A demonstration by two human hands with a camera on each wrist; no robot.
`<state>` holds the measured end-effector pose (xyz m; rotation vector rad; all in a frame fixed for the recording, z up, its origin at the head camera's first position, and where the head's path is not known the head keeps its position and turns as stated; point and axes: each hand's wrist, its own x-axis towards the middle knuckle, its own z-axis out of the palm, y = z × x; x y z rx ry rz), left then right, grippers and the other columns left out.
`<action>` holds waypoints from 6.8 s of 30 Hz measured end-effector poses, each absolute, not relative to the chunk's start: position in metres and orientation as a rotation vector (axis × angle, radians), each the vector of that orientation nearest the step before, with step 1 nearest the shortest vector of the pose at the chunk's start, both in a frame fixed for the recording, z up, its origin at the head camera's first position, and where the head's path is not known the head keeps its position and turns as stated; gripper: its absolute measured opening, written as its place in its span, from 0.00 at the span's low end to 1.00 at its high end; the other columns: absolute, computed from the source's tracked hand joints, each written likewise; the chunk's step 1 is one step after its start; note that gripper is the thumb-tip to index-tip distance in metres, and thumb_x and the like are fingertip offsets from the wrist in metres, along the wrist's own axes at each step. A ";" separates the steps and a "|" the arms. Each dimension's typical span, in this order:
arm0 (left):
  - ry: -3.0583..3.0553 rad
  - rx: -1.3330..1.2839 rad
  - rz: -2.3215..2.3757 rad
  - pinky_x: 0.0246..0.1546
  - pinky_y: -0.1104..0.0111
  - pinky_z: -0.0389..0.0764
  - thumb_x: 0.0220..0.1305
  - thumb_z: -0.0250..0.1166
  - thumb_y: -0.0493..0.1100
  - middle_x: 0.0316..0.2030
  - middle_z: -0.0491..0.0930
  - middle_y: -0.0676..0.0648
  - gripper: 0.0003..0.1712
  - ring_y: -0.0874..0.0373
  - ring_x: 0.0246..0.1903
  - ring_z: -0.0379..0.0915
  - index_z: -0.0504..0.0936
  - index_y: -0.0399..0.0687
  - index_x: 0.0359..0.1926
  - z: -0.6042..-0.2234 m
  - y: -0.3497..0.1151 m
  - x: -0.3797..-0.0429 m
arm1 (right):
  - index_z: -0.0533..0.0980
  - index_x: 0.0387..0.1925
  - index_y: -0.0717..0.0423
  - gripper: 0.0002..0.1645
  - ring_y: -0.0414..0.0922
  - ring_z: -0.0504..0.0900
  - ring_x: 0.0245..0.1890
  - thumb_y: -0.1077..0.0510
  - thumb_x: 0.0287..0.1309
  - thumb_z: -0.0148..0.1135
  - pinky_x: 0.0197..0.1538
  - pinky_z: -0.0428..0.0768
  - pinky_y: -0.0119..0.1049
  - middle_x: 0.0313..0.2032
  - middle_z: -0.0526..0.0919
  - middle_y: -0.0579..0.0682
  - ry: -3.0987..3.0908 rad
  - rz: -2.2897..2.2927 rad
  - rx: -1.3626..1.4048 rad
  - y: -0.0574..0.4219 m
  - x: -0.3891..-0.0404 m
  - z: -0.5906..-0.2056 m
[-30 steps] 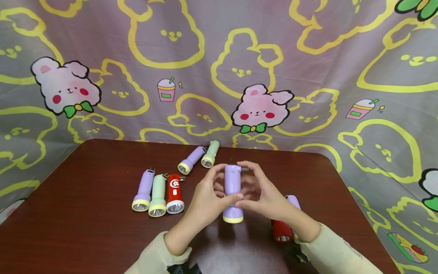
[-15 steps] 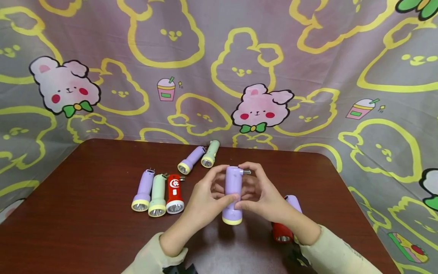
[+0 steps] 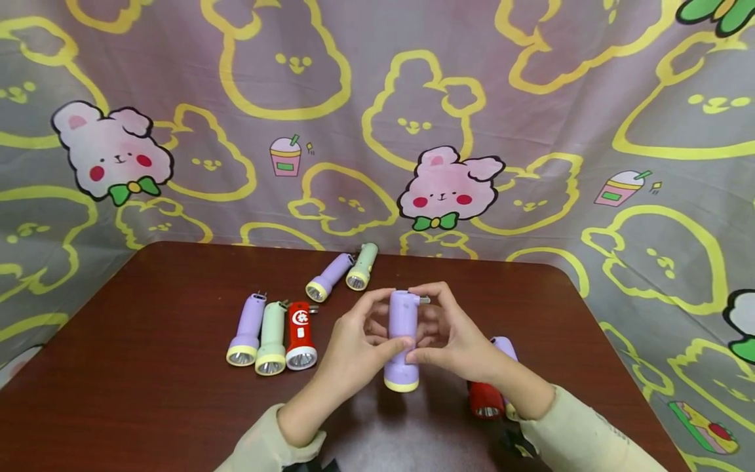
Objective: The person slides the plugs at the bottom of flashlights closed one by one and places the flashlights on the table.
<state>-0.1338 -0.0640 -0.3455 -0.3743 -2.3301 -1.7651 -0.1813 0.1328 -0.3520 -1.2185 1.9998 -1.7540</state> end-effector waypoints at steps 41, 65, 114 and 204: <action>-2.340 -0.295 -1.808 0.33 0.72 0.84 0.47 0.79 0.34 0.40 0.85 0.45 0.35 0.62 0.26 0.79 0.75 0.48 0.57 -0.346 -0.061 -0.117 | 0.53 0.68 0.53 0.47 0.47 0.81 0.45 0.68 0.54 0.71 0.46 0.85 0.43 0.52 0.75 0.64 1.953 -1.542 -1.257 0.135 -0.182 -0.345; -2.327 -0.291 -1.834 0.32 0.73 0.83 0.47 0.79 0.36 0.41 0.85 0.42 0.34 0.63 0.26 0.78 0.75 0.47 0.56 -0.352 -0.065 -0.119 | 0.53 0.72 0.46 0.51 0.46 0.82 0.52 0.63 0.54 0.72 0.53 0.83 0.41 0.58 0.76 0.56 2.047 -1.505 -1.227 0.136 -0.179 -0.351; -2.432 -0.199 -1.787 0.25 0.71 0.80 0.48 0.79 0.40 0.43 0.85 0.41 0.34 0.61 0.23 0.78 0.74 0.44 0.56 -0.370 -0.068 -0.132 | 0.58 0.75 0.39 0.50 0.54 0.46 0.79 0.39 0.55 0.70 0.60 0.62 0.75 0.77 0.55 0.50 2.822 -0.713 -1.183 0.259 -0.176 -0.403; -2.900 -0.154 -1.648 0.22 0.72 0.72 0.47 0.80 0.50 0.25 0.76 0.48 0.32 0.60 0.23 0.70 0.78 0.39 0.48 -0.414 0.020 -0.183 | 0.61 0.74 0.51 0.51 0.19 0.31 0.73 0.41 0.53 0.71 0.57 0.65 0.77 0.72 0.62 0.62 2.719 -0.798 -1.183 0.262 -0.183 -0.411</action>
